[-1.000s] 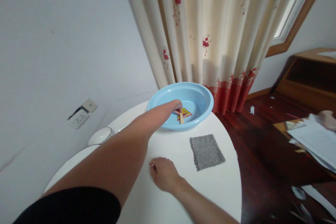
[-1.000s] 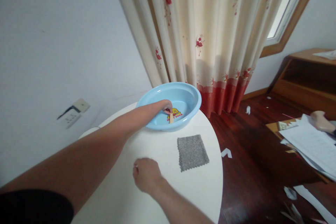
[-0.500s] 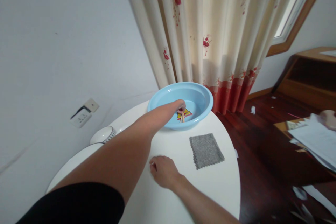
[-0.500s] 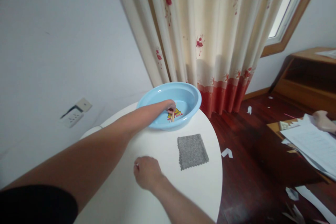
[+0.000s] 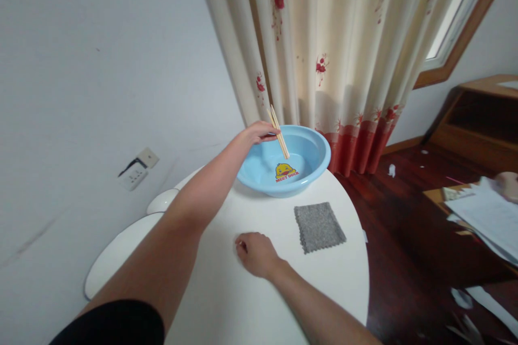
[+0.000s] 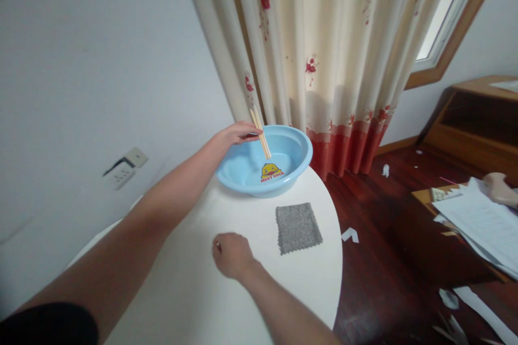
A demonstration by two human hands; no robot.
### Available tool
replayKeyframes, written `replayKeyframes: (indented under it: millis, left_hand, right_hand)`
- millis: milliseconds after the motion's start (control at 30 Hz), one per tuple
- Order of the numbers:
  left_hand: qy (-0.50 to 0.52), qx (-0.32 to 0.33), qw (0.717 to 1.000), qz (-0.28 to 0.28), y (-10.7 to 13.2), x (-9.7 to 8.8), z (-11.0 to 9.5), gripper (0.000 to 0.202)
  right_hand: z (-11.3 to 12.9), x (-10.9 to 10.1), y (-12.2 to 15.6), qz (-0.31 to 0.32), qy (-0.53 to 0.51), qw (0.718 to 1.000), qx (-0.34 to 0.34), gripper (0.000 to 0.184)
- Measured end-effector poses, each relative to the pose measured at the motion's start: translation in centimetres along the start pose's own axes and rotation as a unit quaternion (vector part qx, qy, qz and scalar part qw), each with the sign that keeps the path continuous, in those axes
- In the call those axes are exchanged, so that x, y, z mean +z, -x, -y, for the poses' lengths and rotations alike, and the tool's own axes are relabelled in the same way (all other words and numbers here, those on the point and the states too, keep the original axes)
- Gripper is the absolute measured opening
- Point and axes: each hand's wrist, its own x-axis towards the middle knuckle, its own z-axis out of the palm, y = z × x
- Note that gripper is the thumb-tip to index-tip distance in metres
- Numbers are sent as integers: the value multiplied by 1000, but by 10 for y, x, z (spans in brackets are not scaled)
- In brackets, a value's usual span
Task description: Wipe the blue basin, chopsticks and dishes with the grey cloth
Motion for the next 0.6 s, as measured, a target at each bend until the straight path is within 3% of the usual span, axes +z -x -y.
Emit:
replayKeyframes:
  millis: [67, 133, 233, 333, 433, 500, 600]
  left_hand:
    - [-2, -5, 1000, -28, 34, -39, -19, 23]
    - [-17, 23, 999, -45, 85, -78, -29, 28]
    - [-62, 7, 995, -81, 183, -134, -16, 29]
    - [-97, -58, 984, -140, 282, -186, 24, 31]
    - [-82, -136, 971, -181, 363, -231, 77, 35]
    - [-75, -184, 959, -204, 400, -252, 110, 36]
    - [-54, -225, 953, -198, 423, -266, 150, 37]
  right_hand:
    - [0, 2, 0, -3, -1, 1000, 0, 27]
    - [-1, 6, 1, -15, -9, 1000, -2, 26]
    - [-4, 14, 2, -31, -24, 999, -12, 25]
    - [-8, 21, 2, -47, -53, 997, -31, 27]
    - [-11, 28, 2, -47, -77, 995, -31, 26]
    - [-11, 33, 3, -51, -86, 995, -30, 27]
    - [-5, 39, 4, -53, -127, 990, -23, 26]
